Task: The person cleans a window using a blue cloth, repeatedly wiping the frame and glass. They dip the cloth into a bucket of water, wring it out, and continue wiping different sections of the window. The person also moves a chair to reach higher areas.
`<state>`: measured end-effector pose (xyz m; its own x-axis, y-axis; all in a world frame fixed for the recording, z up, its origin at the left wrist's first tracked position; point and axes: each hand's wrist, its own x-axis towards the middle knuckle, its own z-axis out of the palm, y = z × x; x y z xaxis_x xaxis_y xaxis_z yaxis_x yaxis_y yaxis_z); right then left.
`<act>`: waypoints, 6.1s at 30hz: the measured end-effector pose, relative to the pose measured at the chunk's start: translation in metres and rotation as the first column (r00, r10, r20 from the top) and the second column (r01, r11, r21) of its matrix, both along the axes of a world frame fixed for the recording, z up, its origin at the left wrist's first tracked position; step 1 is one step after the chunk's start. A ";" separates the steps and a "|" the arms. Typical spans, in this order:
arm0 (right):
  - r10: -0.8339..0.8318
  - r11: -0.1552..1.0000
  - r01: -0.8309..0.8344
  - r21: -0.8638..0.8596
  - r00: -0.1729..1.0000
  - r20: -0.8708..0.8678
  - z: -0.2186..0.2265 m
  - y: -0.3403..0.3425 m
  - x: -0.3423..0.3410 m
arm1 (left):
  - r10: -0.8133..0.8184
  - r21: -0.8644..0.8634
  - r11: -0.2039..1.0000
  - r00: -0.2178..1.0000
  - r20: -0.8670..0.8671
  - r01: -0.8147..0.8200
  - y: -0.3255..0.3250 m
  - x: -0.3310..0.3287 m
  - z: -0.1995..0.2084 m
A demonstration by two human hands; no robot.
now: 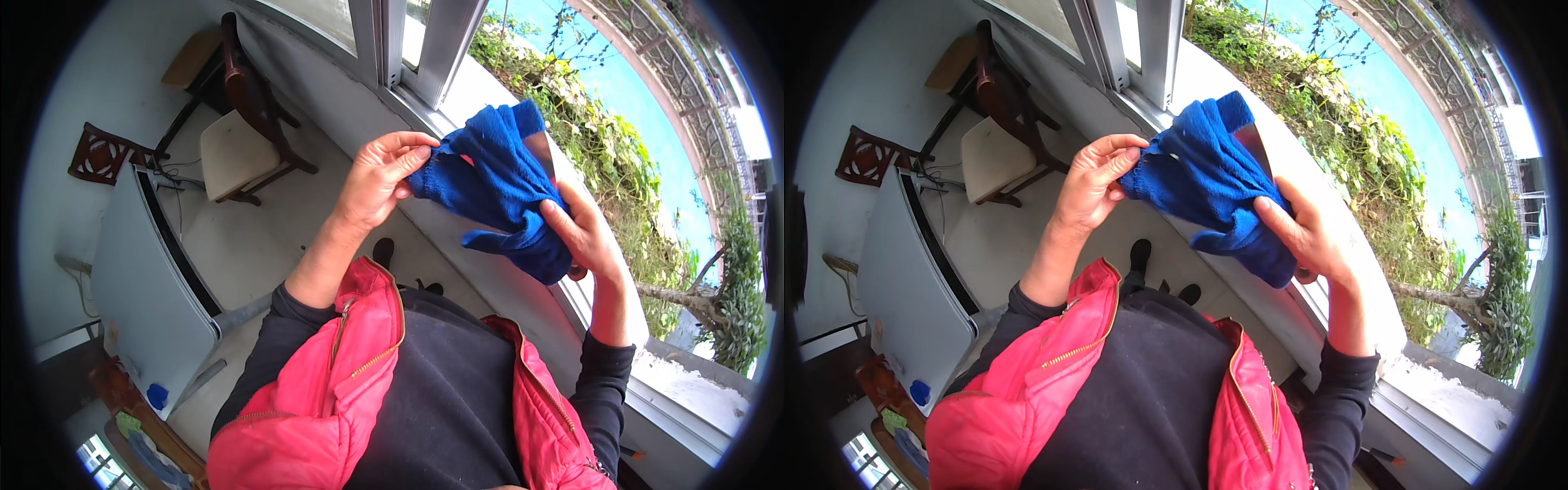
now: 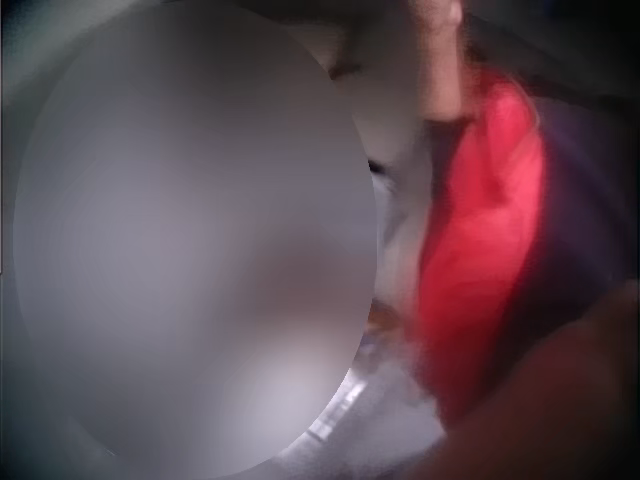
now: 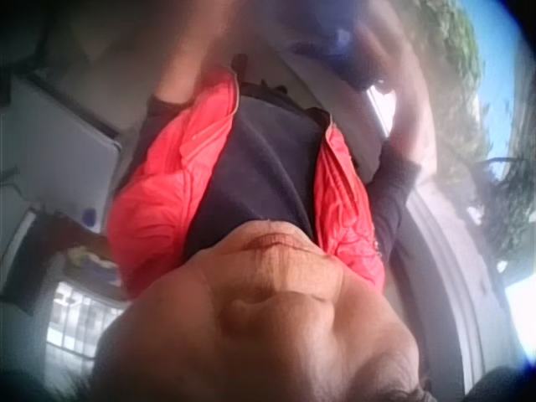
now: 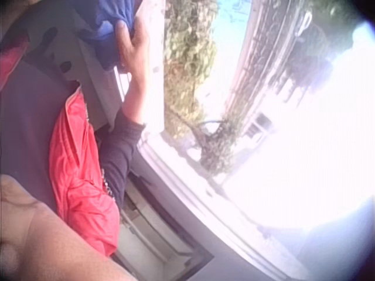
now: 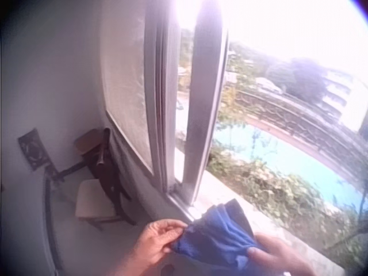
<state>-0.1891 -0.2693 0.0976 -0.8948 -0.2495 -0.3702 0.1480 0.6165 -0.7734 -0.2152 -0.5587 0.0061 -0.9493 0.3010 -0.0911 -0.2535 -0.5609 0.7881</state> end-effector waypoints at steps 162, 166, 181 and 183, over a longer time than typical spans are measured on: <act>-0.161 0.760 0.162 0.629 0.985 -0.059 -0.008 0.236 0.187 | -0.878 -0.700 0.426 0.448 -0.168 0.573 0.101 0.026 -0.023; -0.405 0.645 0.168 0.746 0.903 0.147 0.029 0.285 0.254 | -0.896 -0.675 0.410 0.409 -0.172 0.614 0.124 0.027 -0.025; 0.374 0.658 -0.027 0.753 0.879 -0.296 -0.029 0.137 0.152 | -0.765 -0.729 0.491 0.636 -0.100 0.476 0.046 0.025 -0.013; 0.374 0.615 -0.105 0.781 0.911 -0.172 -0.027 0.082 0.103 | -0.714 -0.691 0.528 0.699 -0.047 0.493 0.033 0.026 -0.011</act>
